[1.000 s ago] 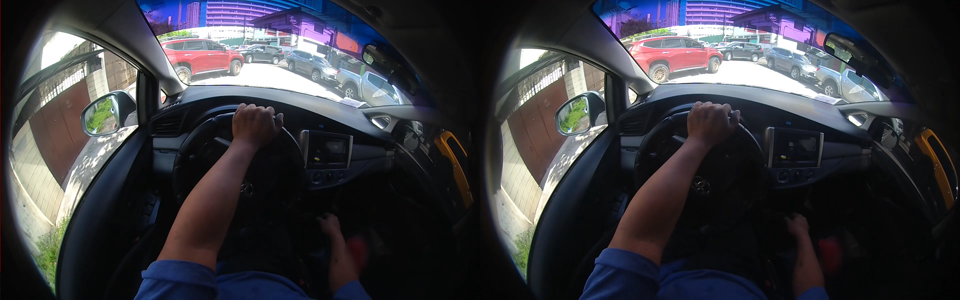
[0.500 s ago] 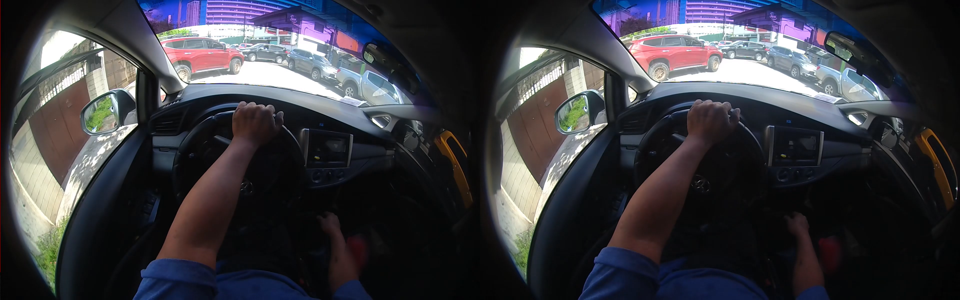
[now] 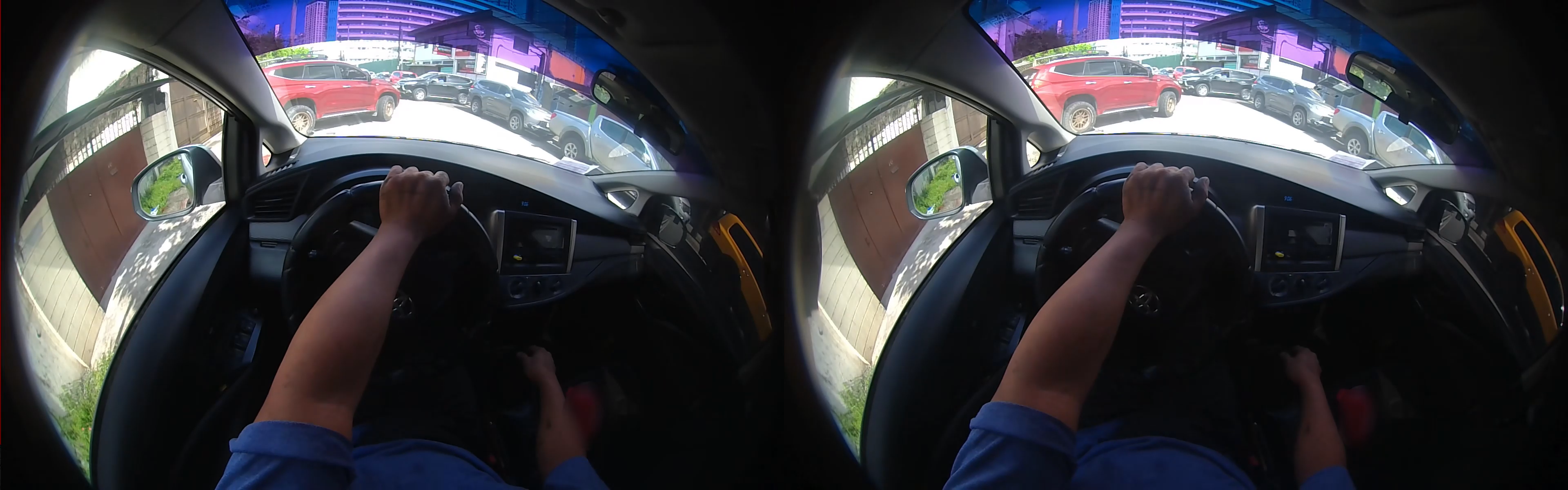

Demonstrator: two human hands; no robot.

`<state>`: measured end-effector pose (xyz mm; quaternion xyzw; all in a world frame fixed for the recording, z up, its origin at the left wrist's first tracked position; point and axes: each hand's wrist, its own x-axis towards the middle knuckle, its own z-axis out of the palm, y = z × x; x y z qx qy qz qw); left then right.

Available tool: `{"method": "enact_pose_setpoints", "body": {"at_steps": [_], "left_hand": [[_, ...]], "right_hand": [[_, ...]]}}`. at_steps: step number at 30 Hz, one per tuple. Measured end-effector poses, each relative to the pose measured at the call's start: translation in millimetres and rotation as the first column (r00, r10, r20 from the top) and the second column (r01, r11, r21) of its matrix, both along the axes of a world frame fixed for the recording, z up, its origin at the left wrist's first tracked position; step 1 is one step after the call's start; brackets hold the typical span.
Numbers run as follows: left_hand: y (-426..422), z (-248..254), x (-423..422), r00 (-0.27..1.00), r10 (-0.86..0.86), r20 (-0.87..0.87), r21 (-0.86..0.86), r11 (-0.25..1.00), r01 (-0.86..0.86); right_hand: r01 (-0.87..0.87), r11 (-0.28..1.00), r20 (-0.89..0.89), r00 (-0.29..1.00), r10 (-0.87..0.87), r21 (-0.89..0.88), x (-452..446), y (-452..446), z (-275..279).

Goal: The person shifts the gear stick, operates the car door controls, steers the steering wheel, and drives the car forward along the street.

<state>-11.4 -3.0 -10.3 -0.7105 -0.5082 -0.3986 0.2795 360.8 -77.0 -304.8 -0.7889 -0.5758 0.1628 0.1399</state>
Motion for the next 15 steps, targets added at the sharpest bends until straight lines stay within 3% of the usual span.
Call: {"method": "enact_pose_setpoints", "body": {"at_steps": [15], "left_hand": [[0.1, 0.0, -0.1, 1.000, 0.005, -0.008, 0.004, 1.000, -0.005]], "right_hand": [[-0.010, 1.000, -0.015, 1.000, 0.010, 0.020, -0.6, 0.5, 0.3]]}}
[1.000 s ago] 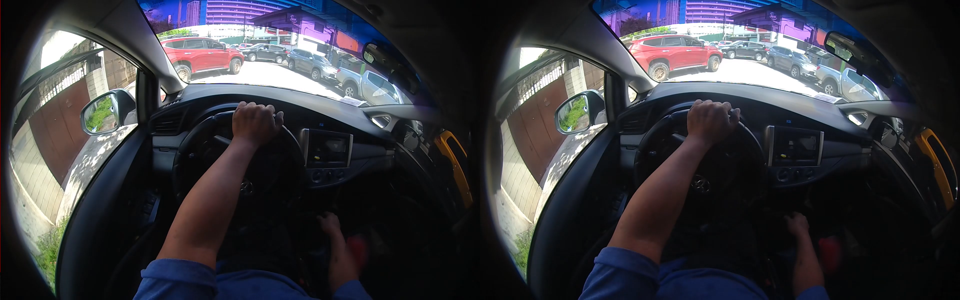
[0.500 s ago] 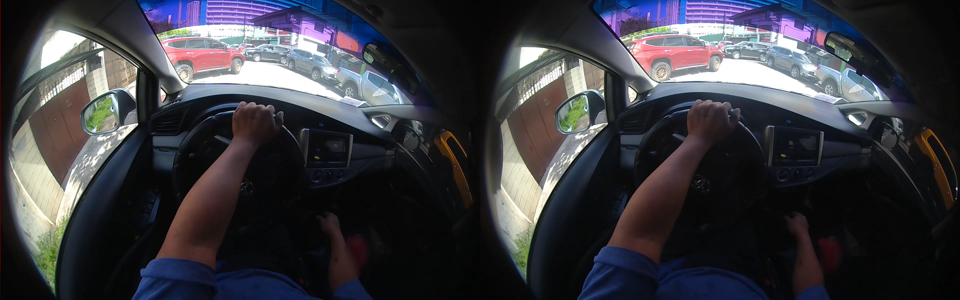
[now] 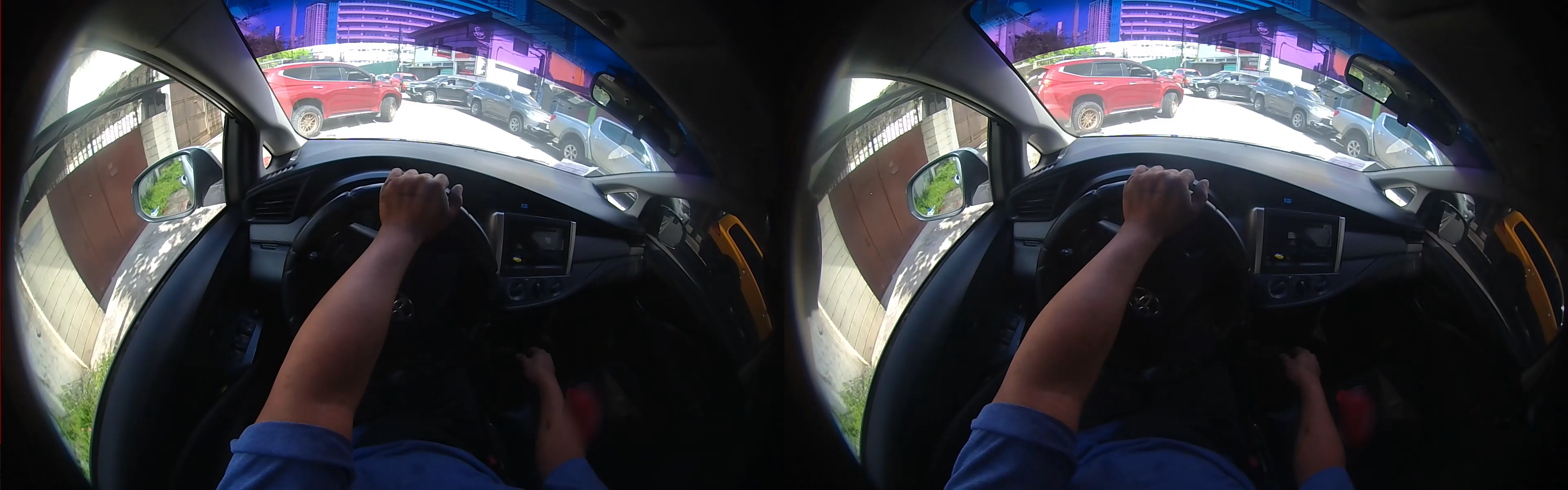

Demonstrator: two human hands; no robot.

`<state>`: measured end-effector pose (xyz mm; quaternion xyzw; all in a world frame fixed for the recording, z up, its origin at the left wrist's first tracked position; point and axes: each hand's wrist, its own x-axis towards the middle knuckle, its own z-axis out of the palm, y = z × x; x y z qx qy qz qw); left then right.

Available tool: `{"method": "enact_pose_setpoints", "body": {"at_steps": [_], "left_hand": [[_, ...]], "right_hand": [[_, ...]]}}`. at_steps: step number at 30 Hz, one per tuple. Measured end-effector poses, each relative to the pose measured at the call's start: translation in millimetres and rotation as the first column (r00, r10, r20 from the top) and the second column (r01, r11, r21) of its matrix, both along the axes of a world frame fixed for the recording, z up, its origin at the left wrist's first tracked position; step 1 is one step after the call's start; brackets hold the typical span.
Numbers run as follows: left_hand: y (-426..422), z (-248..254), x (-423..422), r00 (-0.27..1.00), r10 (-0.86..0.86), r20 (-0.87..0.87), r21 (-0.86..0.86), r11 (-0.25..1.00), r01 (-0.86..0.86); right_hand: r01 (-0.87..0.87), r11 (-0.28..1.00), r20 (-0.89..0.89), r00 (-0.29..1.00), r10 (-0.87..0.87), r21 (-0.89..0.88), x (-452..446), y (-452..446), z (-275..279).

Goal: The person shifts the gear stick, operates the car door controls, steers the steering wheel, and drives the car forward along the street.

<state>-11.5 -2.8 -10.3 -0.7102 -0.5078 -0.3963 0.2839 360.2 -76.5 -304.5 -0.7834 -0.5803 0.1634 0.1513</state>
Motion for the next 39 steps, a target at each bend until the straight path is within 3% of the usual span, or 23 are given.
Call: {"method": "enact_pose_setpoints", "body": {"at_steps": [16, 39], "left_hand": [[-1, -1, 1, 1.000, 0.008, 0.015, -0.011, 1.000, -0.008], [-1, 1, 0, 1.000, 0.002, 0.003, -0.021, 1.000, -0.001]], "right_hand": [[-0.004, 0.998, 0.007, 1.000, 0.004, 0.061, 5, 4, -13], [0.014, 1.000, 0.019, 1.000, -0.014, 0.000, -3, -3, 3]]}}
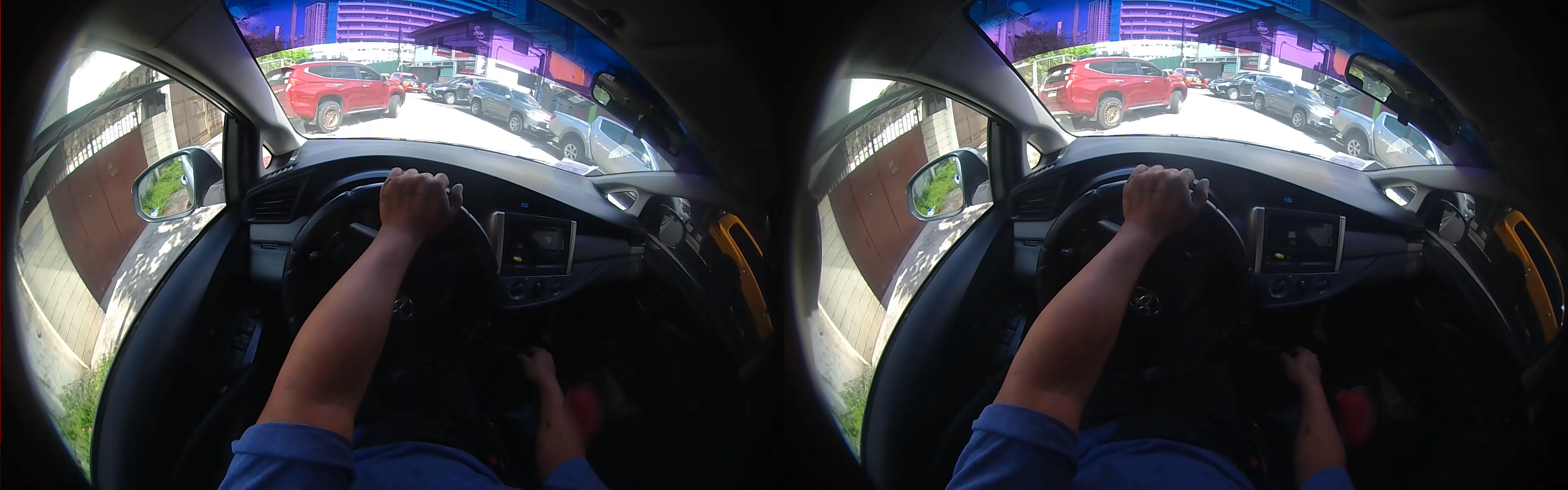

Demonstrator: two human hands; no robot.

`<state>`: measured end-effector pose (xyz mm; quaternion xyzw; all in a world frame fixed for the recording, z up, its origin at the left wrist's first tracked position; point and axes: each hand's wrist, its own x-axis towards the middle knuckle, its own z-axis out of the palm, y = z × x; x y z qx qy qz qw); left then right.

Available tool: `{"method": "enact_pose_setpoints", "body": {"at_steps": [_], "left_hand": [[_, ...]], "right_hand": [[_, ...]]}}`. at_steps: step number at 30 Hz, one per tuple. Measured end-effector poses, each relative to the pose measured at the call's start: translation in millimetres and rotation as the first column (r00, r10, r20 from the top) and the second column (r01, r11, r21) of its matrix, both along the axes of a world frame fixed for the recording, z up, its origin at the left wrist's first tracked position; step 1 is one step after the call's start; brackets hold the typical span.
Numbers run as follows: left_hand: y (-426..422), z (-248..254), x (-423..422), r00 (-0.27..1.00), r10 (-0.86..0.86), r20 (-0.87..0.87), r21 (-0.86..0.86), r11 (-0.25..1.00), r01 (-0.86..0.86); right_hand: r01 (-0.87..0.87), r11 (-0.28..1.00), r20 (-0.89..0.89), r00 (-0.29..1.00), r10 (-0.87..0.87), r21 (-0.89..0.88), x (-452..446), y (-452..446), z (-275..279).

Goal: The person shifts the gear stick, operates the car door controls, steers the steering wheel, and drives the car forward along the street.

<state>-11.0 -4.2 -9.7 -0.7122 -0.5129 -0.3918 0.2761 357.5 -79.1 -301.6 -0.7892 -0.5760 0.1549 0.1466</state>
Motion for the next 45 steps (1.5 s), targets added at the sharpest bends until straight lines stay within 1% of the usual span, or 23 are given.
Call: {"method": "enact_pose_setpoints", "body": {"at_steps": [7, 10, 13, 19, 22, 28, 31, 37, 40, 43, 45], "left_hand": [[2.2, -1.5, 0.0, 1.000, 0.000, 0.010, 0.023, 1.000, 0.000], [1.8, -1.3, 0.1, 1.000, 0.006, 0.005, 0.008, 1.000, -0.006], [1.3, -1.4, 0.0, 1.000, 0.001, 0.005, 0.009, 1.000, -0.002], [1.0, -0.8, -0.5, 1.000, -0.001, 0.001, 0.013, 1.000, 0.001], [0.4, -0.4, -0.5, 1.000, 0.004, -0.004, 0.000, 1.000, -0.004], [1.4, -0.9, -0.6, 1.000, 0.000, -0.004, 0.006, 1.000, 0.000], [1.6, -1.0, -0.8, 1.000, 0.007, -0.010, 0.013, 1.000, -0.006], [2.2, -1.3, -1.0, 1.000, 0.000, -0.012, 0.024, 1.000, 0.000], [1.8, -1.3, -1.1, 1.000, 0.000, -0.011, 0.006, 1.000, 0.000], [2.0, -0.5, -1.0, 1.000, 0.008, -0.024, 0.014, 1.000, -0.007], [1.5, -0.4, -0.6, 1.000, 0.005, -0.018, 0.011, 1.000, -0.005]], "right_hand": [[0.002, 1.000, -0.005, 1.000, -0.001, 0.018, 1.6, 1.7, -4.2], [-0.014, 1.000, 0.011, 1.000, 0.014, -0.009, 1.8, 1.5, -1.9], [-0.009, 1.000, 0.000, 1.000, 0.009, 0.008, 1.8, 1.4, -3.1], [-0.001, 1.000, -0.019, 1.000, 0.001, -0.014, 1.3, 0.7, -0.4], [0.002, 1.000, 0.010, 1.000, -0.002, -0.002, 1.8, 1.8, -3.0], [0.001, 1.000, -0.016, 1.000, -0.002, -0.017, 2.6, 0.7, -1.8], [0.001, 0.998, -0.003, 1.000, 0.000, 0.062, 0.2, -0.1, -4.3], [0.007, 0.997, 0.002, 1.000, -0.007, 0.074, 0.5, 1.6, -6.4], [0.010, 0.998, 0.005, 1.000, -0.011, 0.070, 1.2, 2.9, -8.2], [0.007, 1.000, 0.013, 1.000, -0.006, -0.029, 3.3, 4.9, -5.2], [0.004, 1.000, -0.003, 1.000, -0.004, -0.028, 3.3, 3.8, -3.4]]}}
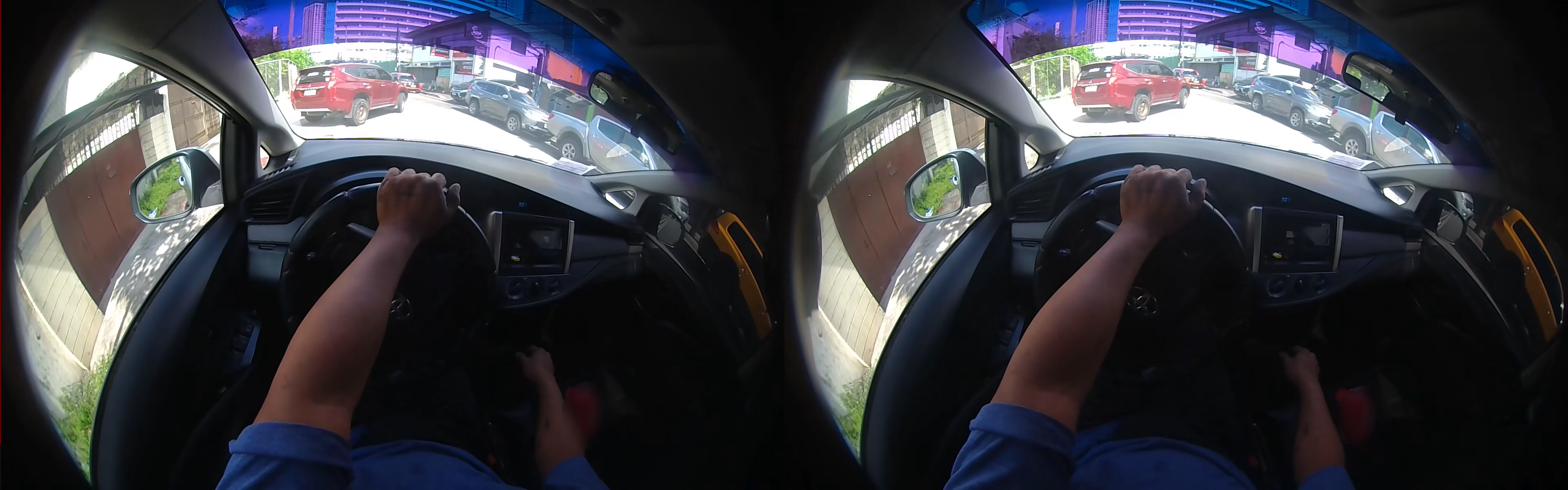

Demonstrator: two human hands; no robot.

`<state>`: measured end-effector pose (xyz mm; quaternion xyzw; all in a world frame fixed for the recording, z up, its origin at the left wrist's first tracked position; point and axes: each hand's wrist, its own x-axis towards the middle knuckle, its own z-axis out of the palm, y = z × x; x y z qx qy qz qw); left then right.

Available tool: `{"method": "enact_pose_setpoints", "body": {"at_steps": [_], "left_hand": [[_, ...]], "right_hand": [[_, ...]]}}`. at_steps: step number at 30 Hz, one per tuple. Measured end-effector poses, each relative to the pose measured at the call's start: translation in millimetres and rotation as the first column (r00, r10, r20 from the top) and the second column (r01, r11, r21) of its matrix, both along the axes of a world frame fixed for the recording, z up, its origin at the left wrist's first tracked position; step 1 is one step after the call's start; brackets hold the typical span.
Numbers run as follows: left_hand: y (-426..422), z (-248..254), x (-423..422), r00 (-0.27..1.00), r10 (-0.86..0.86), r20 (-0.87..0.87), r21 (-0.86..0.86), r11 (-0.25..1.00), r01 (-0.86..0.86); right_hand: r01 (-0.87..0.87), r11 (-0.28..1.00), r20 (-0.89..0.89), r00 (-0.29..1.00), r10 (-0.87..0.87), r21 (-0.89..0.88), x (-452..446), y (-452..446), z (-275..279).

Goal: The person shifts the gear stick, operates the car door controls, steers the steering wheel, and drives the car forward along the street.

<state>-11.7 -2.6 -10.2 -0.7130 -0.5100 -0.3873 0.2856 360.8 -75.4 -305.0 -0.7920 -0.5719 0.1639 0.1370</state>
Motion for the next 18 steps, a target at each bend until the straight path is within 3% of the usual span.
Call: {"method": "enact_pose_setpoints", "body": {"at_steps": [18], "left_hand": [[1.0, -0.6, 0.2, 1.000, -0.011, 0.018, 0.012, 1.000, 0.011]], "right_hand": [[0.002, 1.000, 0.005, 1.000, -0.002, 0.026, -3.0, -3.0, 2.5]]}}
